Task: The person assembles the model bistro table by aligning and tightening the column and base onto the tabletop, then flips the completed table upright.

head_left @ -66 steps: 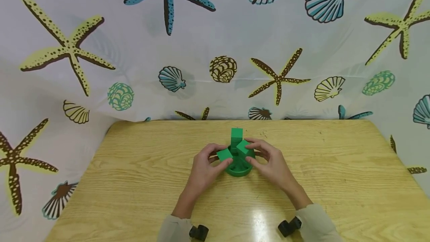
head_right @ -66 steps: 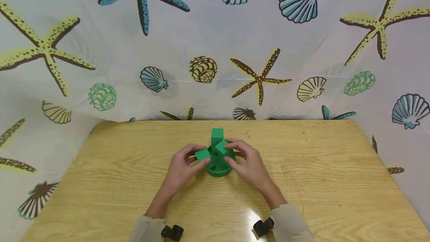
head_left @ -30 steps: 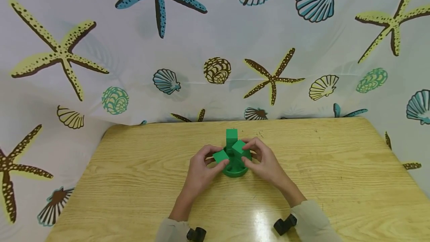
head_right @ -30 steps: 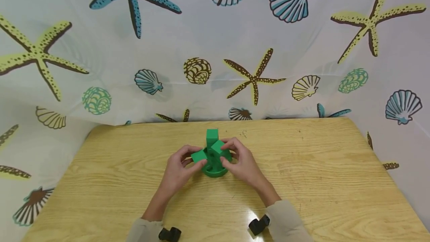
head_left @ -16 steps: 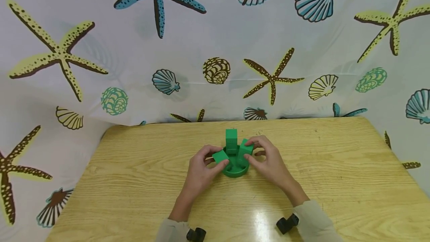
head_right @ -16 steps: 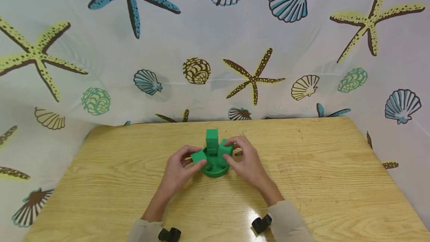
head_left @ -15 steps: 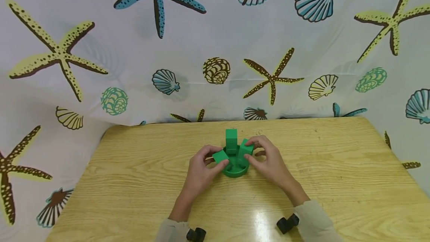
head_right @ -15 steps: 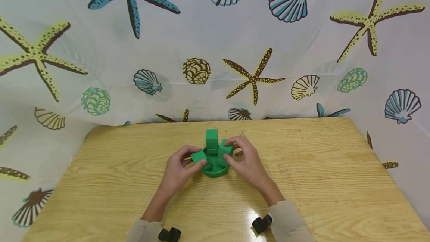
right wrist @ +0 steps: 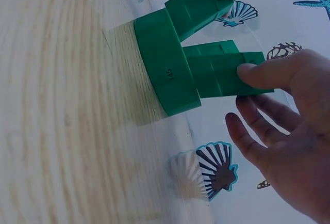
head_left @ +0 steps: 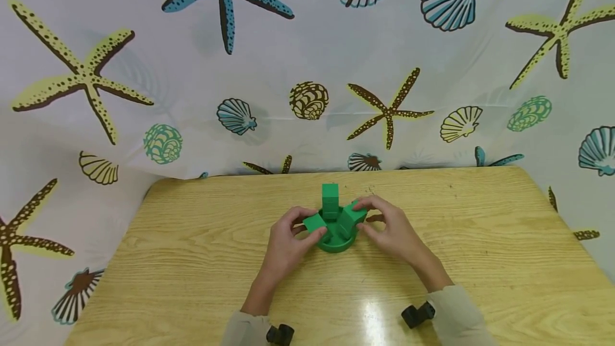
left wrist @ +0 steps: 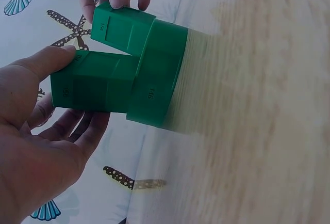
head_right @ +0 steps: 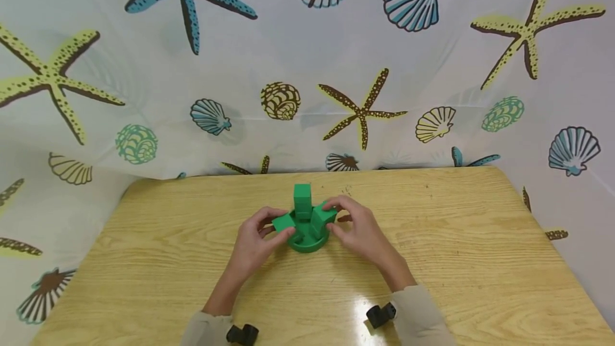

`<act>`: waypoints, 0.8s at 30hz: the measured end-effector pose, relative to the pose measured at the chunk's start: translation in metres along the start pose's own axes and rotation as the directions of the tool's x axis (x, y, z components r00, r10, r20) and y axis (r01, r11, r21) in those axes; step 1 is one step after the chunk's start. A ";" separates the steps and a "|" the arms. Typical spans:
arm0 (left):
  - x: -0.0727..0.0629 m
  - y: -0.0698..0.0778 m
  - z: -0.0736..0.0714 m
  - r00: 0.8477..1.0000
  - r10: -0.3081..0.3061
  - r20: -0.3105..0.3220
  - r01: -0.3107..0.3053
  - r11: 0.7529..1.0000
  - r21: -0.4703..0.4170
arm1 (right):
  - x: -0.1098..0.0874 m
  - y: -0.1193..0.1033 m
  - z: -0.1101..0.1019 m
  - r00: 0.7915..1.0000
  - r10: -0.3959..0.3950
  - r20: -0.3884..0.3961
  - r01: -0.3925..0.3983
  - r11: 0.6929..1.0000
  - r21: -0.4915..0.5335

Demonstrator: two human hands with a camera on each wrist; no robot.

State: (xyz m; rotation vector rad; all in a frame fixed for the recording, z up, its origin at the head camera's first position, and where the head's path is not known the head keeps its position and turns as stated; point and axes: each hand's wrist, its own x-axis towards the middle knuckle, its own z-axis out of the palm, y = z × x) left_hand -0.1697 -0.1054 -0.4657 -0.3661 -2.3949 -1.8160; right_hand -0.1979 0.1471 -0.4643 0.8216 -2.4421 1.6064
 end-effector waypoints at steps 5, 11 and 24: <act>0.000 0.000 0.000 1.000 -0.001 -0.009 0.001 1.000 0.013 | 0.001 0.003 0.002 1.000 0.006 0.014 -0.006 0.999 0.038; 0.001 0.000 0.001 1.000 0.007 -0.009 -0.007 1.000 0.014 | 0.000 0.000 -0.002 0.992 -0.004 0.124 -0.002 0.999 0.053; 0.000 -0.001 -0.001 1.000 0.021 0.001 -0.021 1.000 0.011 | -0.001 0.007 0.003 0.985 -0.004 0.175 -0.016 0.994 0.112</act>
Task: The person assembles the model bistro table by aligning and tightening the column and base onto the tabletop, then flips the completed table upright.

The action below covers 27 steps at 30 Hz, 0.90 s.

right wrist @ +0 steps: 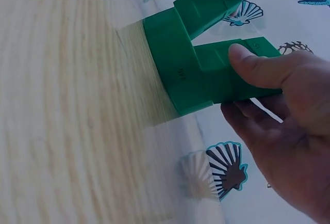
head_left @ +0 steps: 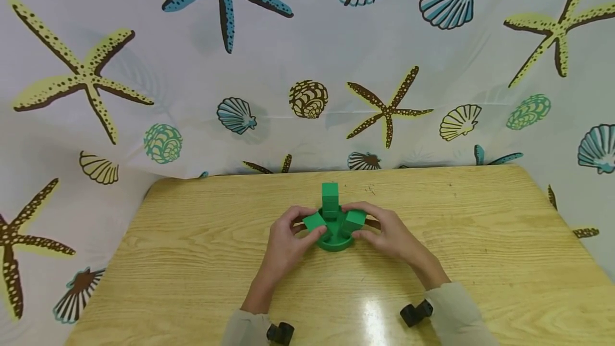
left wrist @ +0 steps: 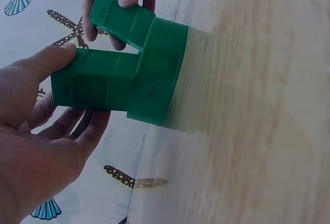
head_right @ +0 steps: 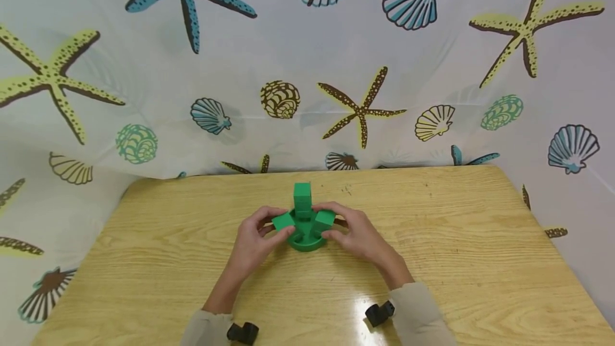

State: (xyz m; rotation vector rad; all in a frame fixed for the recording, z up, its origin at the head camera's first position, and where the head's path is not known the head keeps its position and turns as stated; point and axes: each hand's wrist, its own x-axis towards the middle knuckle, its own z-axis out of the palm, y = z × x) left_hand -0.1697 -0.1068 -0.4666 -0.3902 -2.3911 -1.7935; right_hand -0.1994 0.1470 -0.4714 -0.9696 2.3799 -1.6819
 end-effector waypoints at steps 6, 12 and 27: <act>-0.004 0.001 0.000 1.000 -0.009 0.010 0.010 0.999 -0.036 | -0.003 -0.002 0.002 1.000 -0.019 -0.025 0.017 0.994 -0.104; -0.006 0.002 0.000 0.999 -0.016 0.033 0.017 0.999 -0.045 | -0.008 -0.006 0.002 0.998 -0.061 -0.031 0.055 0.981 -0.186; -0.006 0.001 -0.006 0.997 -0.008 0.074 0.010 1.000 -0.023 | -0.006 -0.008 0.002 0.999 0.028 -0.032 -0.032 0.990 -0.137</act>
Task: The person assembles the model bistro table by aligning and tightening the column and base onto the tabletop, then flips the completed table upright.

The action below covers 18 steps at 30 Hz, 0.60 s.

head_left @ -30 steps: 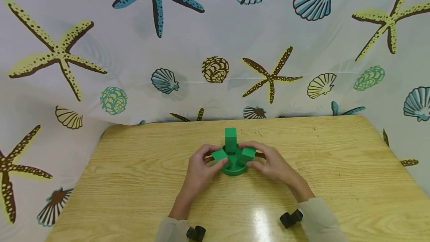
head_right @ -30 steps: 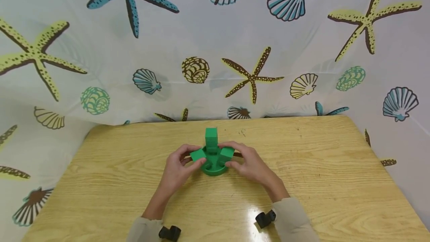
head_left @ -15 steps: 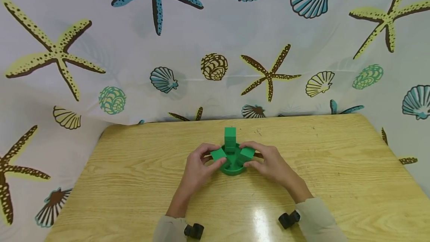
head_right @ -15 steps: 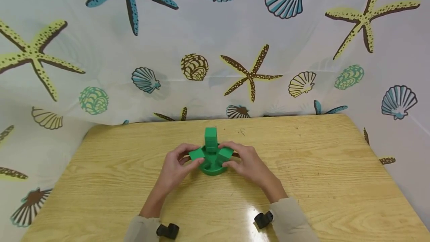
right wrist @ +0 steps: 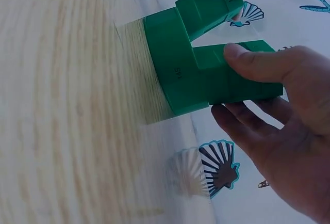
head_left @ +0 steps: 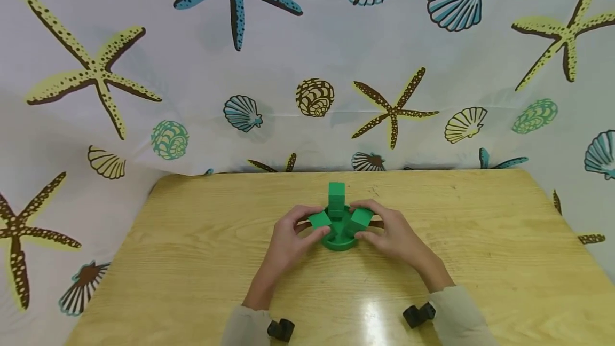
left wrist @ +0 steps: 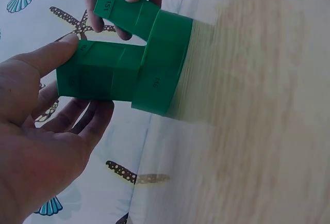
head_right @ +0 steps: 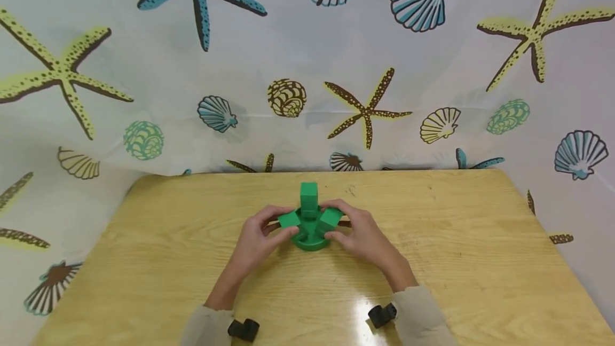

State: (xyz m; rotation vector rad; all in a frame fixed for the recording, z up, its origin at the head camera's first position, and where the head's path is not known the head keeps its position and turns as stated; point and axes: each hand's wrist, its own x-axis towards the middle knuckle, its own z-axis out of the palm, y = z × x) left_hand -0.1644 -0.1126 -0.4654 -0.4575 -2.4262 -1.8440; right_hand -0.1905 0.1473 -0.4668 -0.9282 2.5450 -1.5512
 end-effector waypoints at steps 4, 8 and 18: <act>0.000 0.000 0.002 0.999 -0.045 -0.010 0.046 0.998 0.053 | -0.002 0.004 0.000 0.998 0.065 0.003 -0.065 0.996 0.060; -0.001 -0.007 0.004 0.993 -0.112 0.041 0.107 0.989 0.102 | -0.003 0.012 0.006 0.994 0.112 0.021 -0.112 0.993 0.038; 0.002 -0.014 0.009 0.982 -0.181 0.053 0.170 0.971 0.171 | -0.004 0.016 0.011 0.992 0.115 0.044 -0.114 0.993 -0.009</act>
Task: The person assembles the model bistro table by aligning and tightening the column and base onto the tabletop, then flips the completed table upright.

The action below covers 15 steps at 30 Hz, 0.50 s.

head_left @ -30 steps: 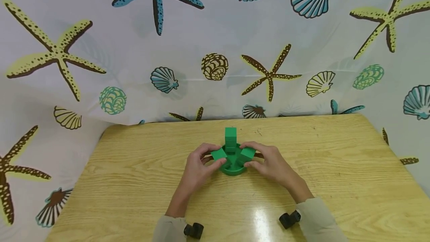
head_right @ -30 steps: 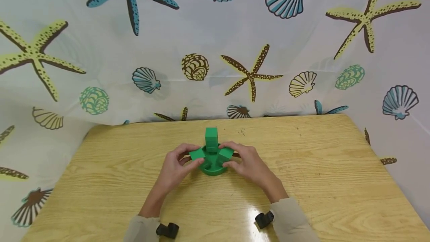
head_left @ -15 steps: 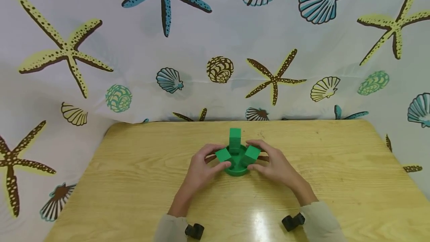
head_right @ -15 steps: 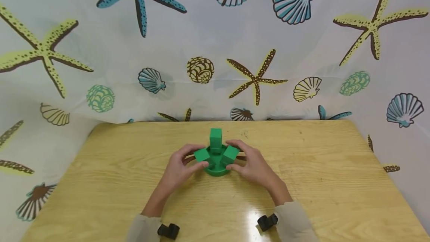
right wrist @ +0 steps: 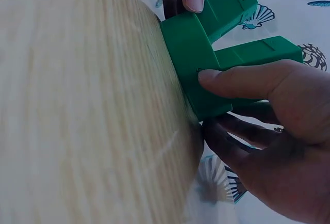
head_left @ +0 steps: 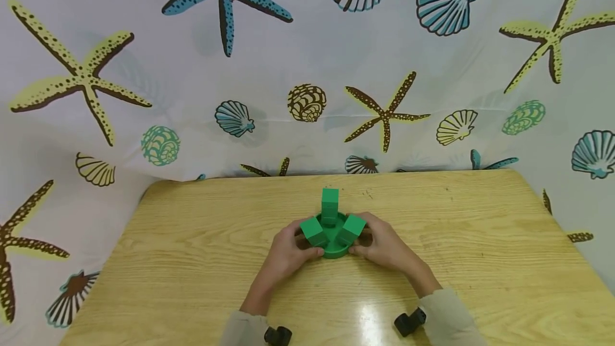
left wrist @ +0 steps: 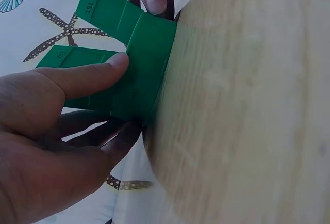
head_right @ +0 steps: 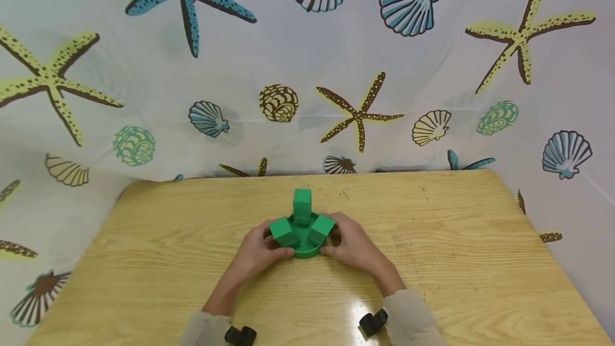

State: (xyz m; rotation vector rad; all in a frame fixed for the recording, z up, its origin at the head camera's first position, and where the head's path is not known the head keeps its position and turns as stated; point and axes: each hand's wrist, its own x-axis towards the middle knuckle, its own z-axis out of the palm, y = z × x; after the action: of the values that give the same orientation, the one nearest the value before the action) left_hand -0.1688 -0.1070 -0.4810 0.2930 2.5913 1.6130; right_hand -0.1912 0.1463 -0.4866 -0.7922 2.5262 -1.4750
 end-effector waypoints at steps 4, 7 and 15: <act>0.000 0.002 -0.001 1.000 0.001 -0.014 -0.001 1.000 -0.003 | -0.001 -0.002 -0.001 1.000 -0.003 0.011 0.003 1.000 0.005; 0.000 0.003 -0.002 1.000 0.001 -0.020 -0.001 1.000 0.001 | -0.003 -0.003 -0.004 1.000 0.022 0.020 -0.022 0.999 0.042; -0.002 0.019 -0.004 0.991 -0.002 -0.132 -0.010 0.996 -0.090 | -0.003 -0.018 -0.015 0.998 0.051 -0.031 -0.042 0.968 0.247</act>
State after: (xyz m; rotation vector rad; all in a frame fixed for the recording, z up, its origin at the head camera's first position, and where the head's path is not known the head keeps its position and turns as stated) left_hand -0.1653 -0.1024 -0.4628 0.1921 2.6015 1.8036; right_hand -0.1872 0.1521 -0.4638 -0.6669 2.3060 -1.7573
